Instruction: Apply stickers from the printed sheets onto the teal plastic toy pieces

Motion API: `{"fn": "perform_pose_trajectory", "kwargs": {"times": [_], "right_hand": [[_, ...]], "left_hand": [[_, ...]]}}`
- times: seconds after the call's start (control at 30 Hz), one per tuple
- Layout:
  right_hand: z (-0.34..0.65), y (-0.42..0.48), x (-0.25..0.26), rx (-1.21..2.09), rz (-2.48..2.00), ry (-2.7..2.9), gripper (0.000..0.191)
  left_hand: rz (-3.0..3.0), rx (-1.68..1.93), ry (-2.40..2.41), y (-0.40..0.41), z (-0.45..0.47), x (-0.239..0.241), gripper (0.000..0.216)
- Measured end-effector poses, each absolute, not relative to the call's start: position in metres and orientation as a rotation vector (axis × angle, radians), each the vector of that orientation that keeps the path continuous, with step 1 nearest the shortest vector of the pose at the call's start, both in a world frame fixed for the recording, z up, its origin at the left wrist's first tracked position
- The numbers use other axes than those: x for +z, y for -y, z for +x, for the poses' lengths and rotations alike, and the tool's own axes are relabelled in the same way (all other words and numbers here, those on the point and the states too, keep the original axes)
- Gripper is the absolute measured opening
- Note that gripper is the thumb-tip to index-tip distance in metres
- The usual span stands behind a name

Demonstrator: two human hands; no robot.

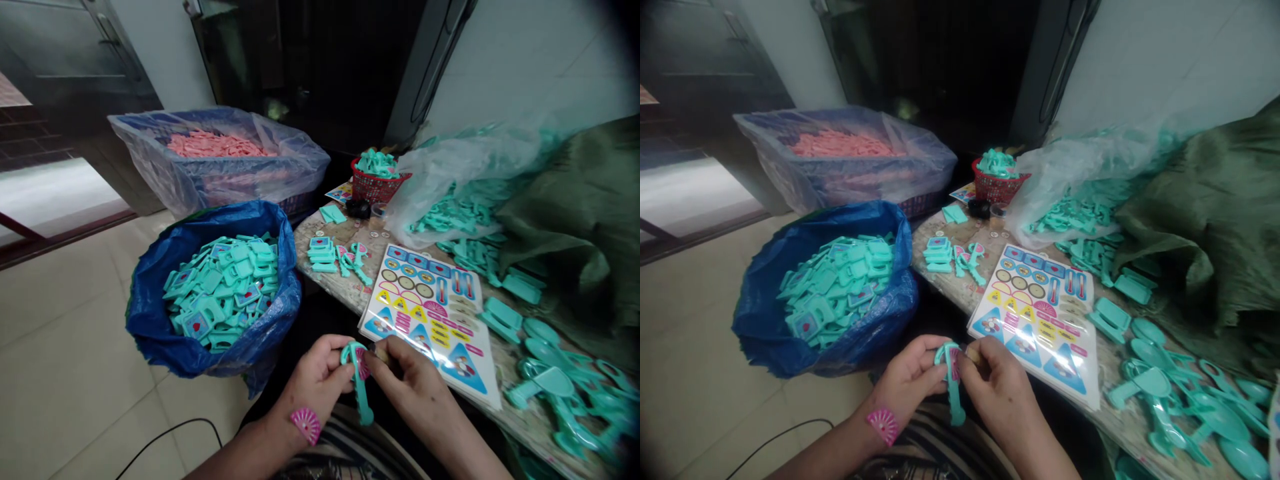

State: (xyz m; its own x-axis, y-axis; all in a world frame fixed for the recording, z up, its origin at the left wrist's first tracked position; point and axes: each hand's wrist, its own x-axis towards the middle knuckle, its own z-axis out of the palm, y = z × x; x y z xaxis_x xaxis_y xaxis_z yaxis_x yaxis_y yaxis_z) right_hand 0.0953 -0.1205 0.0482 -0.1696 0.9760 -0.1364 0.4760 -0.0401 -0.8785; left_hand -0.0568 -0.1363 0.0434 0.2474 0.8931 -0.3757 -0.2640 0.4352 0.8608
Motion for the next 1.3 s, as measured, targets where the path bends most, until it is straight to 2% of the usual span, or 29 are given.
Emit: {"fn": "perform_pose_trajectory", "kwargs": {"times": [0.6, 1.3], "right_hand": [[0.093, 0.121, 0.042, 1.046, -1.530, 1.725, 0.033], [0.094, 0.127, 0.036, 1.106, -1.518, 1.709, 0.029]], "left_hand": [[0.745, 0.876, -1.051, 0.137, -0.058, 0.047, 0.029], [0.809, 0.860, -1.043, 0.137, -0.064, 0.048, 0.030]]}}
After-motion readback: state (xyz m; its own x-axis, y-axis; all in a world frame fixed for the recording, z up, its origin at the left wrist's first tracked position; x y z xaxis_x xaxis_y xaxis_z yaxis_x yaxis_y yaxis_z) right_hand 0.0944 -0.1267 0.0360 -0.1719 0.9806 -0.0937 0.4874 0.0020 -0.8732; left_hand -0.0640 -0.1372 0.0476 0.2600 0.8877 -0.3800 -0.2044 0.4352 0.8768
